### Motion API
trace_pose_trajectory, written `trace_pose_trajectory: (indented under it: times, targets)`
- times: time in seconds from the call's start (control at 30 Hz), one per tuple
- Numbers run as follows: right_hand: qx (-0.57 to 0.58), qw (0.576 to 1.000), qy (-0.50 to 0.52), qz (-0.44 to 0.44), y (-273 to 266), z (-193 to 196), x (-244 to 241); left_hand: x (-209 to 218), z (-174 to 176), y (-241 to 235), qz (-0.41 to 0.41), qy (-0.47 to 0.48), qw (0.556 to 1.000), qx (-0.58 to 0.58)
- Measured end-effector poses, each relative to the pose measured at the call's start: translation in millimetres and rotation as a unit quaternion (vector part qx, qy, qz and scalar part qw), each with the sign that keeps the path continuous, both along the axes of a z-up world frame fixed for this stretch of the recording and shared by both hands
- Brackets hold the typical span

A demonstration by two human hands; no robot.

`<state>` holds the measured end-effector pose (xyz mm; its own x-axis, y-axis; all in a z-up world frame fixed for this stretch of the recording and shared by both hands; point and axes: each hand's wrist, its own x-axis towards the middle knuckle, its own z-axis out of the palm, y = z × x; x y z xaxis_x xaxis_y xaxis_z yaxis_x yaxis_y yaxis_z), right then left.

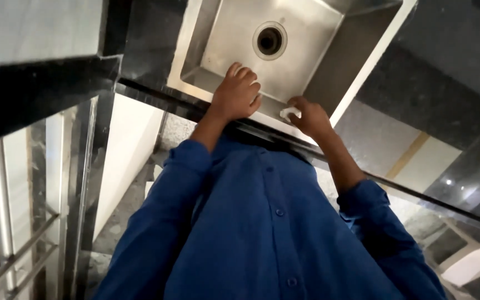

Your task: Wiping and cleaning the surfaces of kitchen cabinets and wall tiles using a cloth.

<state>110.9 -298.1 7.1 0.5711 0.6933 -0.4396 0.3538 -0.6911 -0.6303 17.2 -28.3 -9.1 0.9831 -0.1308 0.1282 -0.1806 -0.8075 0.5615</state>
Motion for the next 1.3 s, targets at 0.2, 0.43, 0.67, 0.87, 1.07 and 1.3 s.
trace_pose_trajectory:
  times: [0.2, 0.43, 0.67, 0.87, 1.07, 1.3]
  targets:
    - [0.041, 0.998, 0.004, -0.041, 15, -5, 4, -1, 1, -1, 0.01, 0.0, 1.0, 0.004]
    - [-0.027, 0.999, -0.006, 0.027, -1, 4, 7, 3, 4, 1, 0.005, -0.019, 1.0, 0.012]
    - [0.061, 0.996, 0.02, 0.055, -6, -7, 8, 1, 4, -4, 0.003, -0.016, 1.0, 0.005]
    - [-0.034, 0.999, 0.009, 0.04, -20, 15, 5, 1, 4, -5, 0.01, -0.01, 1.0, 0.012]
    - [-0.122, 0.983, -0.118, 0.073, -45, 4, 10, 4, 6, -6, 0.014, -0.025, 0.999, 0.014]
    - [-0.017, 0.982, -0.184, -0.04, -57, 38, 32, -2, 3, -7, 0.021, -0.029, 0.999, 0.019]
